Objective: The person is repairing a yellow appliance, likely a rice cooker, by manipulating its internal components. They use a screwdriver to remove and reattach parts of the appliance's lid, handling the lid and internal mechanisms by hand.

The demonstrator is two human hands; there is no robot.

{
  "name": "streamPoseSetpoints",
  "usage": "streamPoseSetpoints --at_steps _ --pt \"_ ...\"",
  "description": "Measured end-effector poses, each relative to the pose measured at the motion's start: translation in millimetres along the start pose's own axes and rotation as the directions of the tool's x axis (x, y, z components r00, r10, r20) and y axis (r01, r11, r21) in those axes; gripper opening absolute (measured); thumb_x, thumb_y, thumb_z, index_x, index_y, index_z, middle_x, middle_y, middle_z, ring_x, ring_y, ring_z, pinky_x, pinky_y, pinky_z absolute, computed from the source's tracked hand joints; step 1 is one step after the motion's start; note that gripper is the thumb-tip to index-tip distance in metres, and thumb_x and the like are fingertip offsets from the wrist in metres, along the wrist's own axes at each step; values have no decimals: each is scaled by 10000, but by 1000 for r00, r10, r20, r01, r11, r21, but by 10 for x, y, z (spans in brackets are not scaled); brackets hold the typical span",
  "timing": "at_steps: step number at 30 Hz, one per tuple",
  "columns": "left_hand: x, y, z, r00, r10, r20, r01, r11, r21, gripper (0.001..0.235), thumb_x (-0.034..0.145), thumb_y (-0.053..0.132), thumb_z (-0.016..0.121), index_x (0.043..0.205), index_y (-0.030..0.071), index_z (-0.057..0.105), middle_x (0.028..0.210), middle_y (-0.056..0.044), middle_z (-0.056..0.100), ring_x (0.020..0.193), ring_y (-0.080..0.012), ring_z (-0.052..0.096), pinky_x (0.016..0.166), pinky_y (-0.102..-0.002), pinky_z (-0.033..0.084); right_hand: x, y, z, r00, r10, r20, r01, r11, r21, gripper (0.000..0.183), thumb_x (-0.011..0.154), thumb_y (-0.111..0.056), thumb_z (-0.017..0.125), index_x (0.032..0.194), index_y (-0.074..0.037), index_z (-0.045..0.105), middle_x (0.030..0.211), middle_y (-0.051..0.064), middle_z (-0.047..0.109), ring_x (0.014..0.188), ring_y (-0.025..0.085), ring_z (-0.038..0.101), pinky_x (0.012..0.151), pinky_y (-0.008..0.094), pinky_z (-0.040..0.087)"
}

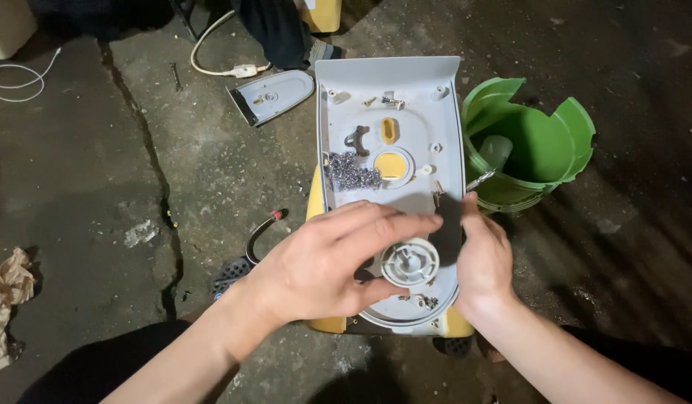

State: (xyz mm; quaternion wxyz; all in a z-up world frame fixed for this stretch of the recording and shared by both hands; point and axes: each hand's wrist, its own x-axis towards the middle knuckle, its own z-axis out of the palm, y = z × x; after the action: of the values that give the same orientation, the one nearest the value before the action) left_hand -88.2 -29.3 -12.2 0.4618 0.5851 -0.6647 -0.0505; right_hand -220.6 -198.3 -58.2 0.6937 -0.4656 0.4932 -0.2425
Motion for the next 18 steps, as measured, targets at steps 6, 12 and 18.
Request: streamPoseSetpoints --at_steps 6,12,18 --pt "30 -147 -11 995 48 -87 -39 994 101 558 840 410 798 1210 28 629 1081 -110 783 933 -197 787 846 -286 671 47 15 1 994 61 -94 -69 994 -82 509 1003 -377 510 1327 -1 623 1309 45 654 1046 109 555 834 252 424" --pt "102 -146 -401 856 -466 -223 380 861 -338 212 953 179 701 1082 18 752 725 -42 712 490 -42 473 420 -178 354 -57 -74 57 1000 26 -17 -26 999 -22 484 1037 -349 471 1231 58 647 1276 122 695 1079 168 596 940 291 457" --pt "72 -343 -272 902 -430 25 431 901 -48 340 1017 299 552 1003 44 777 637 -54 798 337 -46 553 273 -169 378 -83 -139 105 998 49 -29 -50 998 -45 521 1028 -369 454 1280 55 621 1325 139 680 1125 189 607 984 313 467"
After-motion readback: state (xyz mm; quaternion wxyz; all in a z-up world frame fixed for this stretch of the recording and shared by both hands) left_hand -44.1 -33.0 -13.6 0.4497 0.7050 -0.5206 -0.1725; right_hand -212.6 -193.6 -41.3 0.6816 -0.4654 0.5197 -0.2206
